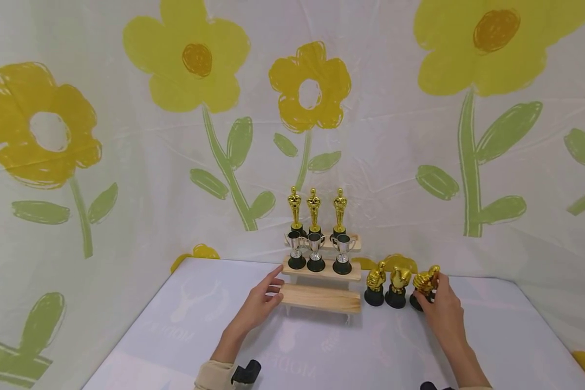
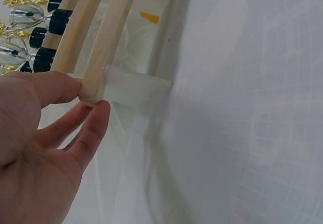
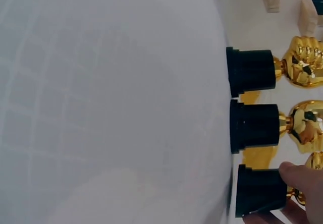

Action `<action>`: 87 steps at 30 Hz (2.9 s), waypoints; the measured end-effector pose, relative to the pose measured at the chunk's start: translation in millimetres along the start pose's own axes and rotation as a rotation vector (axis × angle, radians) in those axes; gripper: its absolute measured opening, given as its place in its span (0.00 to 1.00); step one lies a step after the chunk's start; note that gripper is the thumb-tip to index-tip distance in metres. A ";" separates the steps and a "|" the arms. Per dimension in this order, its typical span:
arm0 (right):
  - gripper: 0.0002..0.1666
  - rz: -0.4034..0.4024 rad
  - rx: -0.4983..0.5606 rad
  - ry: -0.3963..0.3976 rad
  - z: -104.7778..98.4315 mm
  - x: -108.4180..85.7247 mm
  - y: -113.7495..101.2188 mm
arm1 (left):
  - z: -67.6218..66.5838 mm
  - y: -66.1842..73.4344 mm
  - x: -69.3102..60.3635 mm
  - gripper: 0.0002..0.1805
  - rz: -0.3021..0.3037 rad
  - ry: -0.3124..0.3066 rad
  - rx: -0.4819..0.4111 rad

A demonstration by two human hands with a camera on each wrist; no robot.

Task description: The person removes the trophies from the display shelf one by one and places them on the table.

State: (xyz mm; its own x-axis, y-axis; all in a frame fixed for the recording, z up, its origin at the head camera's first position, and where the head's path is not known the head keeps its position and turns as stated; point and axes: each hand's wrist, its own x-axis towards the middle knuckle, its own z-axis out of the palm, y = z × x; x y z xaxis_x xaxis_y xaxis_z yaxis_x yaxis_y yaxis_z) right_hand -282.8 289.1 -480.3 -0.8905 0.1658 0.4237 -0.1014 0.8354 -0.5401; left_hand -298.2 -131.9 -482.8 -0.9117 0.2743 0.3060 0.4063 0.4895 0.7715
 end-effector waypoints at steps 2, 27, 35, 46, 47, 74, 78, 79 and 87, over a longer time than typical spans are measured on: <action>0.37 0.015 -0.006 -0.005 1.7 -0.3 2.8 | 0.6 0.7 -0.1 0.37 0.002 -0.004 0.000; 0.34 0.110 -0.016 -0.197 -1.7 13.4 5.8 | -2.1 2.5 0.2 0.37 0.003 -0.003 -0.001; 0.34 0.134 -0.007 -0.216 -4.0 13.2 2.7 | -1.1 1.3 1.5 0.37 0.037 0.011 0.004; 0.35 0.130 -0.011 -0.206 0.0 12.0 5.7 | 1.8 0.2 -0.9 0.36 0.044 0.021 0.023; 0.35 0.129 -0.014 -0.204 0.4 12.1 5.9 | 1.6 0.4 -1.1 0.36 0.048 0.020 0.023; 0.36 0.170 -0.017 -0.227 -0.6 12.8 3.3 | 0.5 1.1 -1.7 0.37 0.029 0.012 0.008; 0.36 0.169 -0.018 -0.221 0.3 12.7 4.9 | 0.1 2.2 -2.0 0.37 0.014 0.008 0.006; 0.36 0.171 -0.018 -0.219 0.6 12.5 5.4 | 0.0 2.4 -2.0 0.37 0.010 0.007 0.006; 0.35 0.141 -0.010 -0.215 -2.0 8.8 7.2 | 1.1 0.9 -3.0 0.37 0.012 0.008 -0.004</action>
State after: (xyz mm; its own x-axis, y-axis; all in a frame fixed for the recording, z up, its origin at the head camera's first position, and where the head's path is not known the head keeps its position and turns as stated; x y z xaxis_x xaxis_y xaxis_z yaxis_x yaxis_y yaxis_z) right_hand -290.6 297.6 -479.0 -0.9695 0.1665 0.1799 0.0336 0.8172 -0.5753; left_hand -295.0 -131.3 -483.7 -0.9072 0.2734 0.3198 0.4170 0.4828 0.7700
